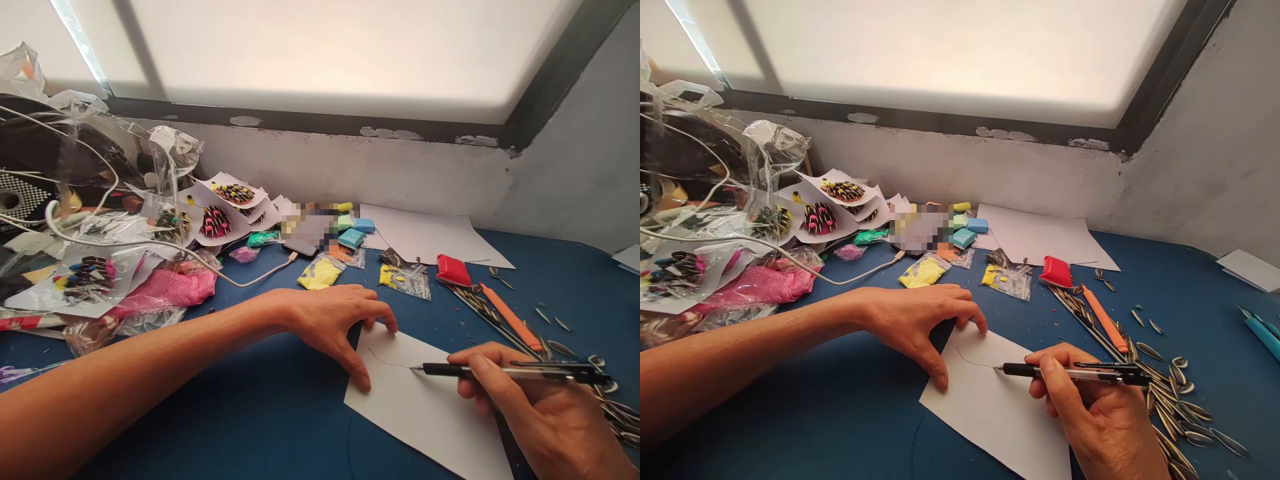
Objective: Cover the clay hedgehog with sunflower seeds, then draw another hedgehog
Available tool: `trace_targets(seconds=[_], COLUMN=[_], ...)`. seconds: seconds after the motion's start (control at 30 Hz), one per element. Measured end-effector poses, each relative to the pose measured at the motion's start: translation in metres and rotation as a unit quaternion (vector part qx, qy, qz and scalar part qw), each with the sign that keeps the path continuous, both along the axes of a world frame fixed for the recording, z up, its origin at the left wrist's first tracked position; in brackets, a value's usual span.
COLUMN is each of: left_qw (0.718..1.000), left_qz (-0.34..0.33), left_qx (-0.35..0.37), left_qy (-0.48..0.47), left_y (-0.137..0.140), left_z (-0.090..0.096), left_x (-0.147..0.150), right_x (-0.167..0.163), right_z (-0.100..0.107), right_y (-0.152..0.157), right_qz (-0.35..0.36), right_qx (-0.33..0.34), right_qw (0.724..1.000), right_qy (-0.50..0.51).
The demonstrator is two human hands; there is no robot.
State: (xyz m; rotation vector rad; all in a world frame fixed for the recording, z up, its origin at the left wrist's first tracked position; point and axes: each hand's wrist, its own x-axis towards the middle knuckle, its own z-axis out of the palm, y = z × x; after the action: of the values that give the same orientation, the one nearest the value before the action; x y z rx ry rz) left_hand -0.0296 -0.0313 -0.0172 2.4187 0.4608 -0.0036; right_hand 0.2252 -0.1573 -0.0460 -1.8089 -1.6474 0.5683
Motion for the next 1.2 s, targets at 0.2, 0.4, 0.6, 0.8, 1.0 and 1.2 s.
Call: trace_targets(seconds=[0.2, 0.4, 0.6, 0.8, 1.0, 1.2], left_qw=[1.000, 1.000, 1.000, 1.000, 1.000, 1.000], left_qz=[0.000, -0.006, -0.005, -0.005, 0.000, -0.002], left_qx=[0.007, 0.011, 0.010, 0.008, 0.006, 0.011], left_qy=[-0.002, -0.009, -0.012, -0.010, -0.003, -0.009], left_y=[-0.001, 0.000, 0.000, 0.000, 0.000, -0.001], left_z=[0.000, -0.001, -0.001, -0.001, -0.001, -0.001], left_x=[0.001, 0.001, 0.000, 0.000, -0.001, -0.001], right_x=[-0.005, -0.003, -0.002, -0.015, -0.033, -0.035], right_z=[-0.002, -0.010, -0.012, -0.002, 0.016, 0.020], right_y=[-0.001, -0.006, -0.005, -0.002, 0.005, 0.004], right_qz=[0.022, 0.036, 0.046, 0.032, -0.011, -0.019], right_qx=[-0.003, -0.023, -0.015, 0.015, 0.076, 0.067], right_qw=[1.000, 0.999, 0.999, 0.999, 0.997, 0.997], right_qy=[0.000, 0.000, -0.010, -0.026, -0.003, 0.013])
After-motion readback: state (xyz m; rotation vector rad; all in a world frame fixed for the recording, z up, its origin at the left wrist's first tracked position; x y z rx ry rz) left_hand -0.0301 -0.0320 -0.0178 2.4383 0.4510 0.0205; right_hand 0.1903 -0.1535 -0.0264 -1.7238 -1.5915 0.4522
